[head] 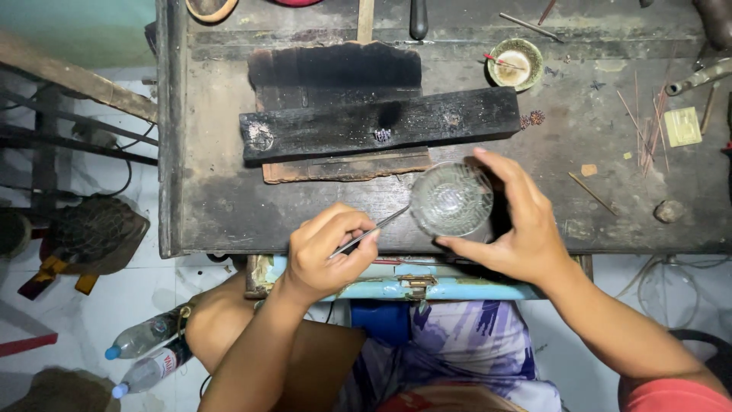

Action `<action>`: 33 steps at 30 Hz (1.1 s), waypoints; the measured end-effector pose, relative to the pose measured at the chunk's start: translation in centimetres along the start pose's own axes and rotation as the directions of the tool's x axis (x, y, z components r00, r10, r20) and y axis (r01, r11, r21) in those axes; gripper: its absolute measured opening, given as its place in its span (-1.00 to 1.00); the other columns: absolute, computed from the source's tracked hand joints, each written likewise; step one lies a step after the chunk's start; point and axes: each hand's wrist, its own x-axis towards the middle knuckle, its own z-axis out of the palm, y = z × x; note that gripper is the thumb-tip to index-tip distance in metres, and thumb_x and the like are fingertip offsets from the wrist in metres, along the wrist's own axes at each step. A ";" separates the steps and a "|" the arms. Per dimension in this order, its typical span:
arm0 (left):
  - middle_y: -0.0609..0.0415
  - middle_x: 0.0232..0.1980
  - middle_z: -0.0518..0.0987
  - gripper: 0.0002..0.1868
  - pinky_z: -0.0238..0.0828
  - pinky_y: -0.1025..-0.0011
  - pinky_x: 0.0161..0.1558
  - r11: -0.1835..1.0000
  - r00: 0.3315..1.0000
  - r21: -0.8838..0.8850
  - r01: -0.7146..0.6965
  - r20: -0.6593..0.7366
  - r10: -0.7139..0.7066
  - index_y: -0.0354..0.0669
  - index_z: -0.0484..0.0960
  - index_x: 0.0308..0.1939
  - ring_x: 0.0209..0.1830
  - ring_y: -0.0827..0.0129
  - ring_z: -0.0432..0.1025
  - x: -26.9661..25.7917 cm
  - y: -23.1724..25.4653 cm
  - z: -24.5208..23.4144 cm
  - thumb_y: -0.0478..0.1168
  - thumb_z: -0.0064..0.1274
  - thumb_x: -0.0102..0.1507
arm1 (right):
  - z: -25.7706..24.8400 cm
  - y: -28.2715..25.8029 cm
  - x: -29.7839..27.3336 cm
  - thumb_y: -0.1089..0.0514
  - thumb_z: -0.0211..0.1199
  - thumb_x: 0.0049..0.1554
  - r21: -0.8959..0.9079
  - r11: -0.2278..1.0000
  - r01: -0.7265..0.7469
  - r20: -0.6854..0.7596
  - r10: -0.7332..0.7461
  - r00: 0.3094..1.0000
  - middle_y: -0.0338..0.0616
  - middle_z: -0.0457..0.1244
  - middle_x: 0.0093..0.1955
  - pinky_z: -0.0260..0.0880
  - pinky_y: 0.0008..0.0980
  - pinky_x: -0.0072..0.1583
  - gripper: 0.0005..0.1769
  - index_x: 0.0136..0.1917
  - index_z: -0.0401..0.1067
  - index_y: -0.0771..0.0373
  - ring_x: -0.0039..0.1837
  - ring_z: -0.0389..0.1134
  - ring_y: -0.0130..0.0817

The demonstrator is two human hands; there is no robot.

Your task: Soldering small decorative components onto a jewelry piece using a torch and tweezers

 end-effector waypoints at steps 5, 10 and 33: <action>0.02 -0.31 0.54 -0.97 0.36 0.53 -0.46 0.990 0.989 0.129 0.058 0.130 -0.074 -0.27 0.57 -0.26 -0.42 0.39 0.40 0.2 0.8 -1.6 -0.38 0.11 0.27 | -2.8 0.6 -1.3 -0.12 0.63 -0.20 -0.218 0.971 -0.101 0.047 0.114 0.992 0.20 0.20 0.46 0.23 -0.15 0.49 0.21 0.52 0.15 0.43 0.44 0.29 0.00; -0.02 -0.34 0.46 -0.95 0.31 0.42 -0.31 0.995 0.976 0.096 -0.006 0.218 -0.015 -0.33 0.51 -0.22 -0.41 0.31 0.34 0.1 0.3 -2.0 -0.45 0.07 0.30 | -4.9 0.9 -1.7 0.06 0.64 -0.14 -0.263 0.955 -0.139 -0.038 0.134 0.990 0.32 0.23 0.41 0.27 -0.09 0.47 0.16 0.55 0.10 0.51 0.40 0.31 0.07; 0.00 -0.54 0.44 -0.91 0.28 0.60 -0.61 0.993 0.928 0.051 0.104 -0.364 -0.079 -0.37 0.61 -0.37 -0.64 0.43 0.29 -0.2 -1.4 -2.1 -0.51 0.23 0.15 | 3.5 -3.3 -1.2 -0.15 0.32 0.14 -0.294 0.938 0.181 0.380 -0.059 0.923 -0.11 0.31 0.29 0.16 -0.17 0.15 -0.31 0.45 0.35 0.14 0.26 0.27 -0.05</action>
